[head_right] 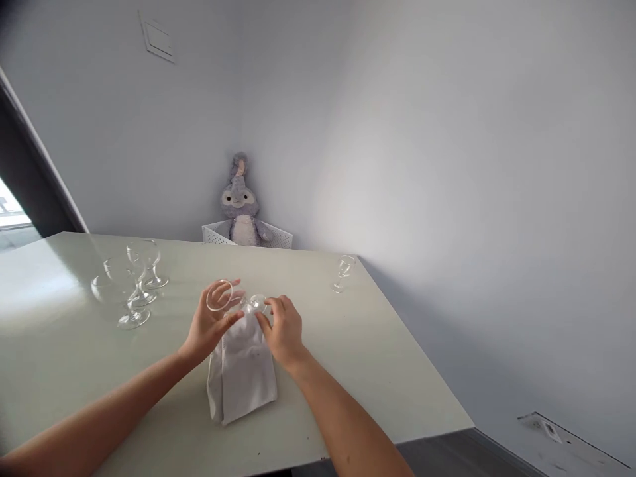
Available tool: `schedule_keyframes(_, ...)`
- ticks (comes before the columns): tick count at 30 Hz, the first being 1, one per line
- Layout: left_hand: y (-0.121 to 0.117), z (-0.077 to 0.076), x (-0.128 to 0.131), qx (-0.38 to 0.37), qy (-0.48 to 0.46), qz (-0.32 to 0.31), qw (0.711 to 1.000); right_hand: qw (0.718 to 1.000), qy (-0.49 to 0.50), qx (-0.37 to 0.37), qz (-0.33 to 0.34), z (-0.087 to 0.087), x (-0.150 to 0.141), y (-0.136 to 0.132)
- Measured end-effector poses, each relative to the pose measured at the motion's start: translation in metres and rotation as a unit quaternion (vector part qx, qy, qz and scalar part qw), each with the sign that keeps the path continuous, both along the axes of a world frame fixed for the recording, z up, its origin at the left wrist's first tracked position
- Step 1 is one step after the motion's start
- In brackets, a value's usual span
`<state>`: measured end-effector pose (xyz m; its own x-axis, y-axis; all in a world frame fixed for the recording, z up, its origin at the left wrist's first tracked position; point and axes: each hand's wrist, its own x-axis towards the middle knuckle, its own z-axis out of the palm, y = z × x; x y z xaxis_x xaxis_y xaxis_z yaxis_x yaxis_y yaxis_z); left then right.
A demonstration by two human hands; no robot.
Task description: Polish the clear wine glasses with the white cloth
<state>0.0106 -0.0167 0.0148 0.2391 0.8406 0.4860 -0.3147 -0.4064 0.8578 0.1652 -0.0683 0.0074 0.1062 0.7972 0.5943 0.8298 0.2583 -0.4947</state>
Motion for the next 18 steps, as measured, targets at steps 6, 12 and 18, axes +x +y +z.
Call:
schedule_keyframes(6, -0.019, -0.001, 0.011, -0.055, 0.046, -0.073, 0.995, 0.996, -0.048, -0.068, 0.012, -0.015, -0.002, 0.007)
schedule_keyframes(12, 0.004, -0.025, 0.006, -0.073, 0.188, 0.030, 0.979, 0.979, 0.097, -0.151, -0.096, -0.023, 0.045, 0.037)
schedule_keyframes(18, 0.015, -0.042, 0.002, -0.071, 0.260, 0.063, 0.961, 0.942, 0.134, -0.219, -0.217, -0.024, 0.105, 0.066)
